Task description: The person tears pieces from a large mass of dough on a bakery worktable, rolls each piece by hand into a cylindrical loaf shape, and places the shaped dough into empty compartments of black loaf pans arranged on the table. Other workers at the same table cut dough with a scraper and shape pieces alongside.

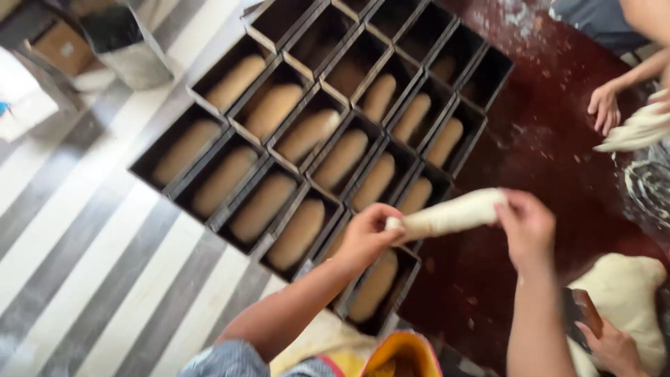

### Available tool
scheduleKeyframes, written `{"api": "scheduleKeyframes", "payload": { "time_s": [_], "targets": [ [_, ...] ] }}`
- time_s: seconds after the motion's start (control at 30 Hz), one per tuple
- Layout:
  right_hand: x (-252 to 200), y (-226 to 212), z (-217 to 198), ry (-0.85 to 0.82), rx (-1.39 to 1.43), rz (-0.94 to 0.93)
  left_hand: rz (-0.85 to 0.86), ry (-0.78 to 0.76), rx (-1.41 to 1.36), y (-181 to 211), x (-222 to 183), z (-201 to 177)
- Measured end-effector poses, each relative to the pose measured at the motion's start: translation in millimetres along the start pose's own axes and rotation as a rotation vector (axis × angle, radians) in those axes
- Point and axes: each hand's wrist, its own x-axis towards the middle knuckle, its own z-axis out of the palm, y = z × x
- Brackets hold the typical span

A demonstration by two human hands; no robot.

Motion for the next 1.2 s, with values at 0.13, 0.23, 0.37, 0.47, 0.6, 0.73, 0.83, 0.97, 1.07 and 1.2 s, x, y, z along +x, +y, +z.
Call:
{"api": "scheduleKeyframes", "payload": {
  "time_s": [0.13,0.23,0.37,0.47,0.6,0.73,0.83,0.97,1.07,1.2],
  "targets": [
    [105,-110,92,-0.076,-0.163,-0.372,0.192,0.031,-0.001,84,58,-44],
    [198,-132,150,-0.077,-0.276,-0.593,0.365,0.155,0.09,99,136,-69],
    [258,-91,199,-0.019,-0.056,-0.552,0.393,0.371,0.121,67,242,-116],
    [200,-73,196,0.041,-0.096,-0.609,0.326,0.413,0.071,29,284,-158],
    [64,-24,153,0.152,-0.289,-0.457,0.333,0.379,0.079,43,249,-176],
    [-74,122,85,0.48,-0.188,-0.044,0.276,0.377,0.149,34,251,-217],
    [-176,208,61,0.677,-0.596,0.254,0.314,0.262,0.463,77,261,-192],
    [-221,227,82,0.552,-0.902,0.189,0.529,-0.033,1.22,87,321,-176],
    [-218,220,86,0.543,-0.979,0.121,0.308,-0.28,1.65,65,363,-190],
    [-216,202,89,0.586,-1.009,0.102,-0.025,-0.377,1.938,49,399,-199]
  ]
}}
